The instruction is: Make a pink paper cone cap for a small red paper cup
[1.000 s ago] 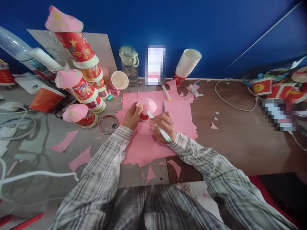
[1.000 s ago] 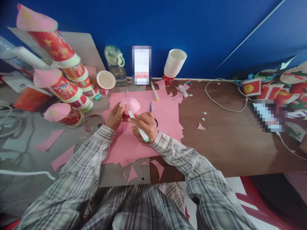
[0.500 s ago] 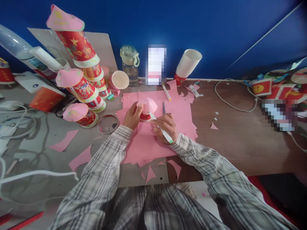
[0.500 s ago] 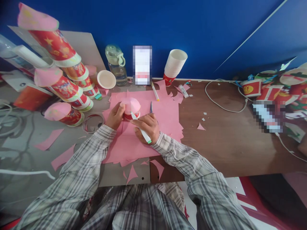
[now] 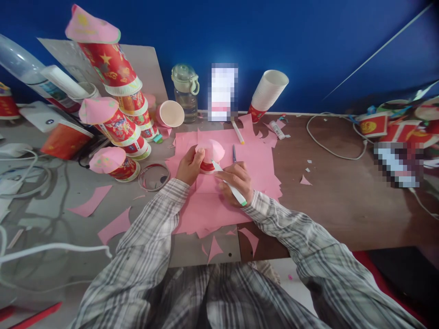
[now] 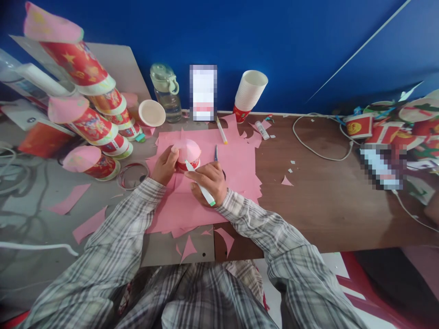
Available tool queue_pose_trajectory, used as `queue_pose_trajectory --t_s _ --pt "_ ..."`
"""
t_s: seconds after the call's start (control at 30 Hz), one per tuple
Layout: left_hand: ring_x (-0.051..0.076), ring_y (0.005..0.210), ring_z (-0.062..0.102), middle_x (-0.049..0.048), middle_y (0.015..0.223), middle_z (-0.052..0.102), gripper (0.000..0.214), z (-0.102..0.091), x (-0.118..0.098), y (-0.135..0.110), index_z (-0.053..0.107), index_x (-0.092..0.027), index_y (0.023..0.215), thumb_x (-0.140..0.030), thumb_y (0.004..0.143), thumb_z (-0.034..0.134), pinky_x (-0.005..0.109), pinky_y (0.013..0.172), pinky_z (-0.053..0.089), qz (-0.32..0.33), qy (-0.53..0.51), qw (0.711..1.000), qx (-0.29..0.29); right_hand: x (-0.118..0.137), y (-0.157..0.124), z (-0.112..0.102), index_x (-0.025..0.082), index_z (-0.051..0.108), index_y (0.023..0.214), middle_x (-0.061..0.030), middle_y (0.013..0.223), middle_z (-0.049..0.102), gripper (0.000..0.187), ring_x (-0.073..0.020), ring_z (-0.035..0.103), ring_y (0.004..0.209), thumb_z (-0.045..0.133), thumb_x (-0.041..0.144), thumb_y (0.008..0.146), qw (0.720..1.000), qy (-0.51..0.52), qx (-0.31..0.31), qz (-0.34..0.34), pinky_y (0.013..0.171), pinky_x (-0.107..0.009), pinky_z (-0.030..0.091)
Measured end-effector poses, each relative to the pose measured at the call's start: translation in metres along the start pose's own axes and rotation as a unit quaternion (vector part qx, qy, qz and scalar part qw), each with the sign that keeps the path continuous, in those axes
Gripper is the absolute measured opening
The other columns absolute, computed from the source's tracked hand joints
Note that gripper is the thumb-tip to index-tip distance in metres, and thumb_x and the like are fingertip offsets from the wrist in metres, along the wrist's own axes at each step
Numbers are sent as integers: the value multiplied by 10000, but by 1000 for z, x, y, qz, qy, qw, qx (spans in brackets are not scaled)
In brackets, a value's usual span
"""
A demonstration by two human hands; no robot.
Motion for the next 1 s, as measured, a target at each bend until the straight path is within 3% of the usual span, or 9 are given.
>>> queue_pose_trajectory --t_s 0.17,0.37,0.5,0.8,1.0 --pt "120 640 457 5 712 527 385 0 -2 -1 555 -185 908 -495 819 344 250 597 396 2 13 1000 6 -5 -6 8 281 885 1384 -33 951 808 354 -209 692 774 717 321 1076 997 -50 48 35 858 -429 505" --pt "113 608 446 -4 673 516 374 0 -3 -2 557 -193 920 -487 820 348 244 578 389 -8 15 1000 4 -6 -9 9 260 876 1378 -30 932 801 358 -204 711 786 682 293 1079 998 -38 42 28 870 -430 498" --pt "136 696 485 18 749 551 384 0 -2 -1 561 -185 949 -482 821 353 260 633 403 9 9 1000 5 -7 -13 5 275 898 1333 -31 932 786 333 -205 686 784 703 324 1067 996 -33 65 46 878 -441 497" --pt "152 774 507 38 822 579 386 1 -4 -1 555 -173 953 -473 826 348 273 705 405 29 6 1000 8 -4 -14 -1 245 887 1336 -45 950 803 356 -202 700 777 661 274 1062 998 -31 47 34 847 -433 491" --pt "143 746 503 27 791 574 375 1 -3 0 564 -173 929 -470 823 361 264 685 405 42 -2 999 4 -5 -18 -6 280 894 1319 -34 920 793 354 -219 710 778 706 284 1019 997 -18 58 56 841 -449 512"
Point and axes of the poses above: each hand's wrist, its own y-axis towards the middle knuckle, its own z-axis out of the palm, x = y × z, the point moved 1 cm from there along y, towards the middle knuckle
